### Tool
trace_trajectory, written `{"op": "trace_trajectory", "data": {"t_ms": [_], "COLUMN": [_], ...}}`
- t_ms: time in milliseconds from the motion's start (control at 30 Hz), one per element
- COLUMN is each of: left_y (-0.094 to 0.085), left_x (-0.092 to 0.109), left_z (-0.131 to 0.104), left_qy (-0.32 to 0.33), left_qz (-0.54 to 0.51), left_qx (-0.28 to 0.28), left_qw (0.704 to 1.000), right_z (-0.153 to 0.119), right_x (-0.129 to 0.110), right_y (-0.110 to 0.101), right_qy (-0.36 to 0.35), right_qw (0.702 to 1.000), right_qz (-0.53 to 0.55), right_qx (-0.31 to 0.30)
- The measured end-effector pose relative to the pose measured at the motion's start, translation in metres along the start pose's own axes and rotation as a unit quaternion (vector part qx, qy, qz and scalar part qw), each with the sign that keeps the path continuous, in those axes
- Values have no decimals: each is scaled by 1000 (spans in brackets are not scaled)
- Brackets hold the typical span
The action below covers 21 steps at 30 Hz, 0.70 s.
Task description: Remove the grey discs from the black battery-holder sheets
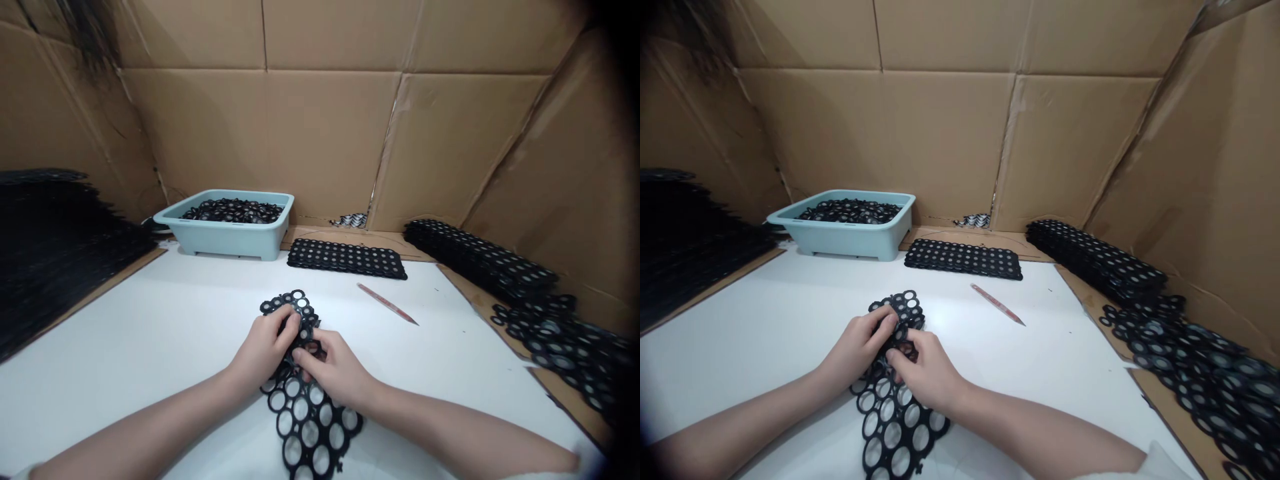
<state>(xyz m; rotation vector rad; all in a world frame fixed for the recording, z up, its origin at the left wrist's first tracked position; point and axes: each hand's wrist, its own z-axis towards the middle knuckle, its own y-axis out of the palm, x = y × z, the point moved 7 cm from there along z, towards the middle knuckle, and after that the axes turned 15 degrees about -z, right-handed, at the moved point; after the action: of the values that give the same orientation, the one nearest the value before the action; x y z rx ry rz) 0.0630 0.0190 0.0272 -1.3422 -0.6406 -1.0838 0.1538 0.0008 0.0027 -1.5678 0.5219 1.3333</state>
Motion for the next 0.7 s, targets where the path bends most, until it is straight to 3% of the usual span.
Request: {"op": "trace_trajectory", "data": {"t_ms": [233,400,700], "left_y": [-3,-1,4], "left_x": [-6,-7,-6], "left_z": [0,2,2], "left_qy": [-13,-20,-36], "left_qz": [-47,-72,-94], "left_qx": [17,9,-14], "left_qw": [999,997,995], "right_z": [0,1,-1], "right_x": [2,4,2], "right_y": [-1,1,2], "right_qy": [-2,-1,15], "right_qw": [1000,1000,998], "right_qz": [-18,5,55], "right_qx": [2,-23,0]}}
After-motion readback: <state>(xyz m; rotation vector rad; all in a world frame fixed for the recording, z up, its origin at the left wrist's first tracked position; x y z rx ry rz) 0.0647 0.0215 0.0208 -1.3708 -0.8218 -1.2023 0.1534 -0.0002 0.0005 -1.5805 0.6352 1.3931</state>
